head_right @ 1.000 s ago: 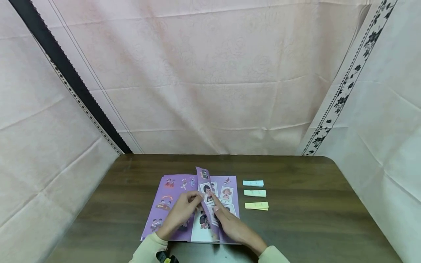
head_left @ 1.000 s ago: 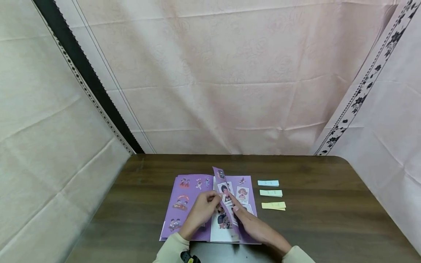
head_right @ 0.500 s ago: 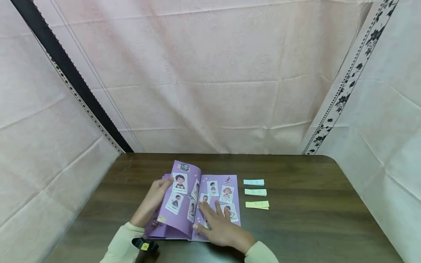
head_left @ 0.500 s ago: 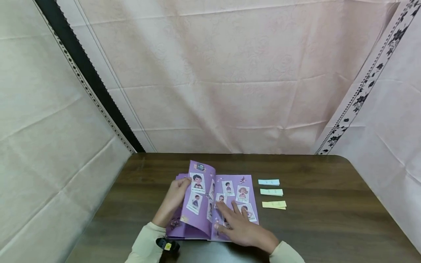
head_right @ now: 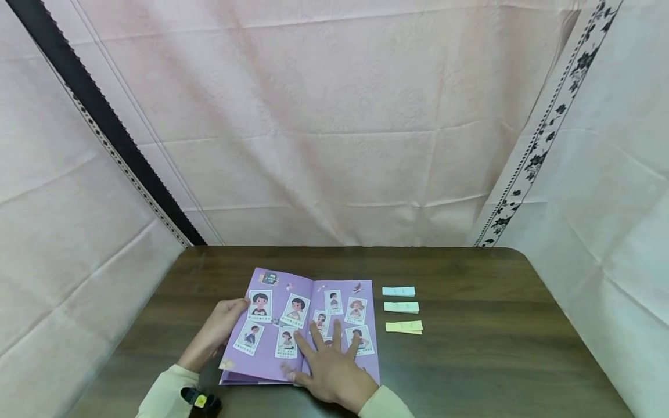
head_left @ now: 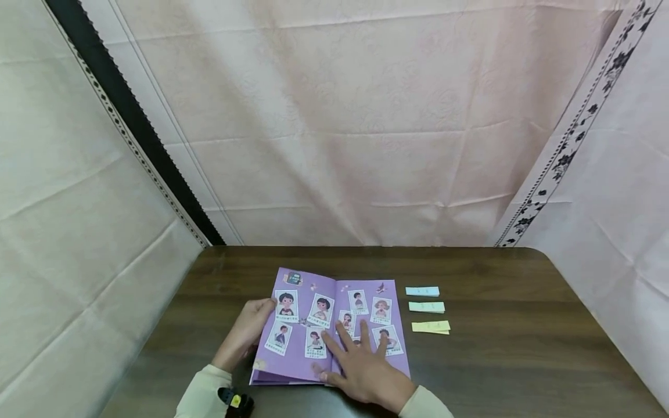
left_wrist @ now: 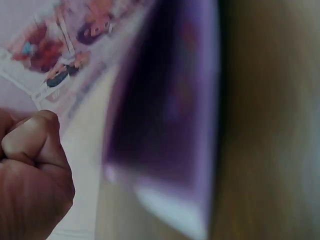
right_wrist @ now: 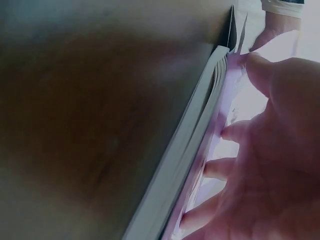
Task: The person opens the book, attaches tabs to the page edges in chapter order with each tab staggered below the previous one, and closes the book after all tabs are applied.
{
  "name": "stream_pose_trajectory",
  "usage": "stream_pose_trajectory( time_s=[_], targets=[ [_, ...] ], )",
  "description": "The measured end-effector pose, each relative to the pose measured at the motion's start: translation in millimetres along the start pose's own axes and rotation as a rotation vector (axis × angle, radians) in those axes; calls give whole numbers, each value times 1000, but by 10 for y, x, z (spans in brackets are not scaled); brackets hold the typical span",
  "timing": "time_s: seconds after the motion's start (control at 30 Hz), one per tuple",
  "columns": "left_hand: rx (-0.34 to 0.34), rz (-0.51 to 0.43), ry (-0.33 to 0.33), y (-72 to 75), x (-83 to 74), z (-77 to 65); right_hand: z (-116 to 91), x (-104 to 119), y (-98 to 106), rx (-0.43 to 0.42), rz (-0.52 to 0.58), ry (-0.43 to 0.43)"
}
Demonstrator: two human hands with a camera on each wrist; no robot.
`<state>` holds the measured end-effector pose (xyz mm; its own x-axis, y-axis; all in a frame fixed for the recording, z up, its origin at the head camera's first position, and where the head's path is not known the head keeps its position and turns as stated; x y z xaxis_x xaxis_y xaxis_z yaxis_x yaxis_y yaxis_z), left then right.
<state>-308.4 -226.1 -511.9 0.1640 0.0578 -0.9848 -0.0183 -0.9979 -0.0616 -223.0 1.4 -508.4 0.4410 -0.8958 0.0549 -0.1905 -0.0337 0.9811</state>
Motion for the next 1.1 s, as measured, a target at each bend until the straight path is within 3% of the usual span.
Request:
stream_pose_trajectory(
  time_s=[0.13, 0.27, 0.43, 0.53, 0.6, 0.7, 0.87, 0.97, 1.1],
  targets=[
    [68, 157, 11, 78, 107, 61, 16, 7, 10, 2, -19, -10],
    [97, 407, -54, 105, 96, 62, 28, 11, 9, 1, -26, -10],
    [15, 669, -82, 62, 22, 15, 51, -9, 14, -7, -42, -15],
    [-34, 731, -90, -18, -91, -50, 75, -18, 25, -10, -66, -17],
    [-23, 757, -123, -131, -186, -84, 92, -33, 28, -13, -87, -20],
    [52, 777, -196, -352, -300, -149, 108, -58, 22, -21, -112, -24],
    [245, 808, -310, -770, -367, -287, 116, -103, 25, -32, -130, -23],
    [335, 838, -335, -948, -325, -355, 120, -96, 28, -28, -130, -16],
    [385, 888, -321, -1069, -234, -385, 109, -71, 27, -28, -133, -9]
  ],
)
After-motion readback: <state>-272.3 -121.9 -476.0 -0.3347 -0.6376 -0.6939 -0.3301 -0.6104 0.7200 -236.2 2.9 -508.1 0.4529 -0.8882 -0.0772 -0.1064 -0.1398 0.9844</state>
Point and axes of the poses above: each hand's wrist, its own z-axis towards the middle knuckle, its own y-axis out of the back of the hand, x = y × z, the point moved 9 cm from there along z, towards the middle knuckle, and after that the axes turned 15 degrees about -z, right-handed, at the moved point
